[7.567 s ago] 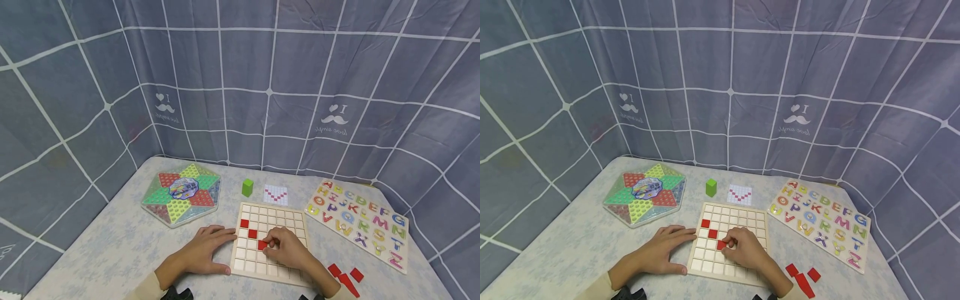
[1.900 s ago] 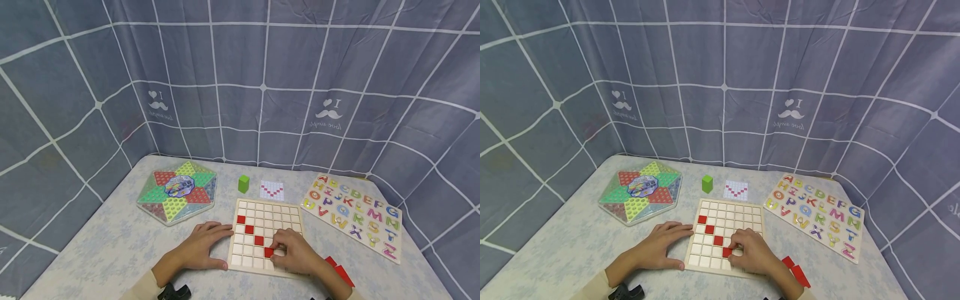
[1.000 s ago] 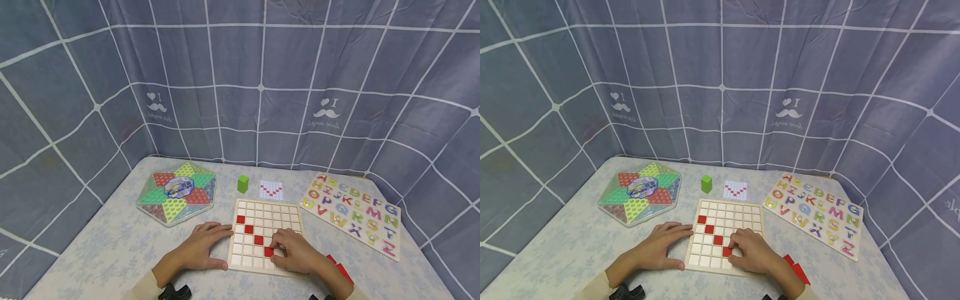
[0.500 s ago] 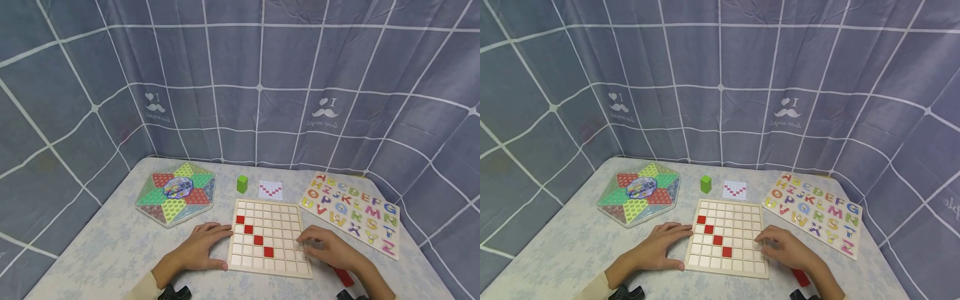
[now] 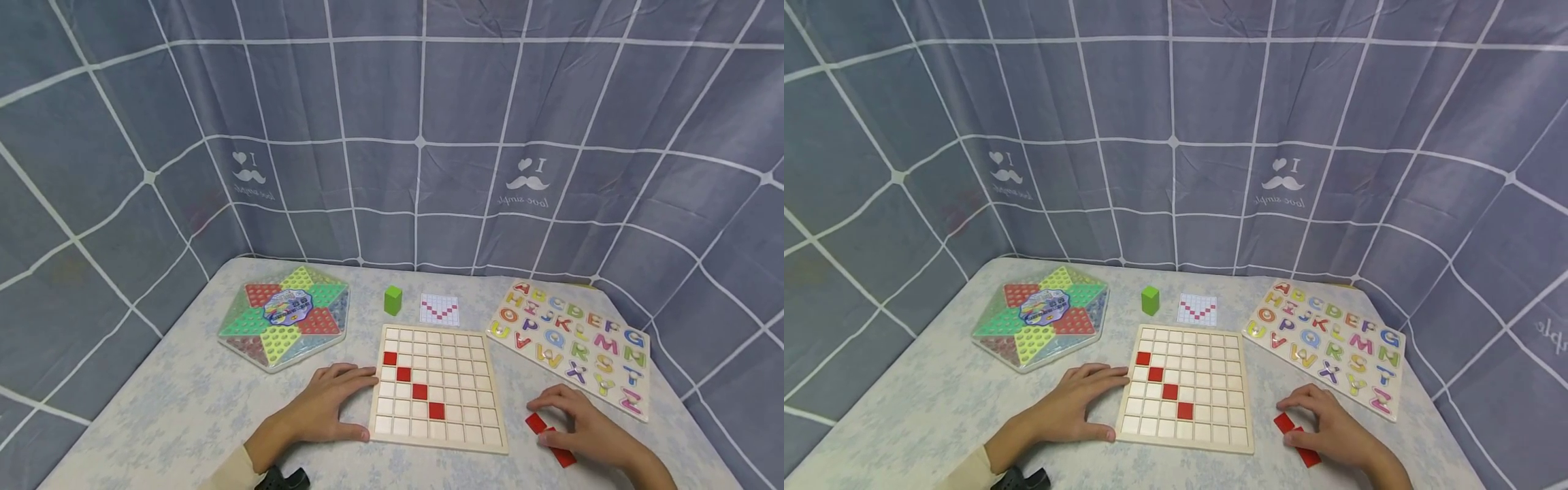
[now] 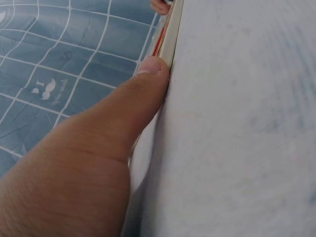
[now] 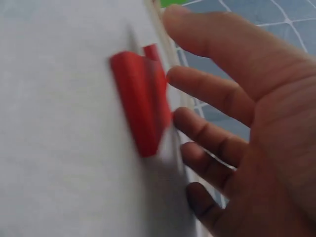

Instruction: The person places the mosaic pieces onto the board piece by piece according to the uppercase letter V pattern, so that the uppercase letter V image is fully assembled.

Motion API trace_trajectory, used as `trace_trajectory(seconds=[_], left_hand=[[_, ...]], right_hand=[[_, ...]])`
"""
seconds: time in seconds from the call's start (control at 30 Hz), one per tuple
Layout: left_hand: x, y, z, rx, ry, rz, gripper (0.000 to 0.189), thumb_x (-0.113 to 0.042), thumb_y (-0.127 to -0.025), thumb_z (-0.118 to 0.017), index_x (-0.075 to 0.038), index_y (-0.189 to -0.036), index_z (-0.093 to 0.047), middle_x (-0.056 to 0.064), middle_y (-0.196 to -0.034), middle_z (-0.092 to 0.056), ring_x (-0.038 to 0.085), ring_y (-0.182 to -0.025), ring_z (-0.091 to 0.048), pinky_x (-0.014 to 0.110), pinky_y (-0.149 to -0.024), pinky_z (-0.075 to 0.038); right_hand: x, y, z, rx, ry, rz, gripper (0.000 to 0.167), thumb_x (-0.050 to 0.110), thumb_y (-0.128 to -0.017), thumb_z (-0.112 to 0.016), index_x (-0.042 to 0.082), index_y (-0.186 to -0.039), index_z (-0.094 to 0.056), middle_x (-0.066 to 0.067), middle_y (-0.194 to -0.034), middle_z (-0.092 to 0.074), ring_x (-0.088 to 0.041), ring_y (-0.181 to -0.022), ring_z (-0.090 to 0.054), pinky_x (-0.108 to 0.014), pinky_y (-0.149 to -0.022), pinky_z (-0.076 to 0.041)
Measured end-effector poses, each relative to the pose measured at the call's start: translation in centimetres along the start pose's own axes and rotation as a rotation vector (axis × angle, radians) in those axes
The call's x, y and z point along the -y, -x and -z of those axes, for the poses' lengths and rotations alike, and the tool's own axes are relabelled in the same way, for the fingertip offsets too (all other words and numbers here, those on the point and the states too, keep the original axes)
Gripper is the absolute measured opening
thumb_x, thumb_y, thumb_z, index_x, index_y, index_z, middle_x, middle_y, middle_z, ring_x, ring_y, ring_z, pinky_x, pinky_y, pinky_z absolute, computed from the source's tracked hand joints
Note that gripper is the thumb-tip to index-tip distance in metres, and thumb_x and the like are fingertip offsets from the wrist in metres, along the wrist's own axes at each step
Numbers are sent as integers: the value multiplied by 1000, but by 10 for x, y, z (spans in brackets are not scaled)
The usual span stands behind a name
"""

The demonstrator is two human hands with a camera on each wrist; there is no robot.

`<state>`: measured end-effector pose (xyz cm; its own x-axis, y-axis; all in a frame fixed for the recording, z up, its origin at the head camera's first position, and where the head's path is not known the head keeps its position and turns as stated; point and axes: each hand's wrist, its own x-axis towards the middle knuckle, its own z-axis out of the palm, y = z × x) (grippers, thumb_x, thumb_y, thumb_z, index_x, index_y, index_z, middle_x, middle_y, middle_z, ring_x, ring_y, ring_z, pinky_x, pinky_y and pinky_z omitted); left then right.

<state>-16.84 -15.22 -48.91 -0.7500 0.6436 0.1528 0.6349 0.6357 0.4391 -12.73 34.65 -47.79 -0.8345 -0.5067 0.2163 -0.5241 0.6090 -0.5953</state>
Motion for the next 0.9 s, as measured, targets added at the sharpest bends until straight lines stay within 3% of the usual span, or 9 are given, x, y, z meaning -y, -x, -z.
trace_trajectory(seconds=[0.2,0.4,0.5,0.67,0.9], left_hand=[[0,1,-1,-4,15,-8,85,-76,-79,-67,-30,-149,-52,-9,-155,-43,25,-139,-36,58,-102,-29],[1,0,-2,-25,1,-25,85,-76,-79,-67,-30,-148,-52,-9,-155,-44,24,-138,-37,57,-102,-29],[1,0,-1,-30,1,-26,85,-76,-79,-67,-30,-148,-52,-9,-155,-44,24,-138,-36,57,-102,-29],[1,0,-1,-24,10,-21,85,-76,-79,-67,-30,-149,-52,-9,-155,-44,24,-139,-36,58,-103,-29],[1,0,-1,-7,14,-11,84,-76,-80,-67,-31,-149,-51,-10,-156,-42,23,-140,-35,59,-103,-28]], right_hand=[[-2,-1,-13,-135,99,42,36,17,-77,-90,33,-100,-66,12,-105,-57,-7,-99,-47,-24,-84,-37],[-1,-4,-18,-207,142,63,37,14,-75,-90,34,-94,-65,16,-100,-57,-6,-93,-50,-21,-82,-39],[1,-5,-17,-215,158,46,35,16,-75,-91,36,-91,-67,17,-99,-57,-5,-91,-50,-17,-82,-39],[0,-6,-13,-193,150,102,37,11,-72,-92,32,-93,-69,14,-100,-58,-6,-91,-52,-11,-85,-36],[0,-7,-11,-170,173,148,35,6,-72,-90,29,-90,-70,16,-97,-61,-7,-87,-55,-15,-82,-41]])
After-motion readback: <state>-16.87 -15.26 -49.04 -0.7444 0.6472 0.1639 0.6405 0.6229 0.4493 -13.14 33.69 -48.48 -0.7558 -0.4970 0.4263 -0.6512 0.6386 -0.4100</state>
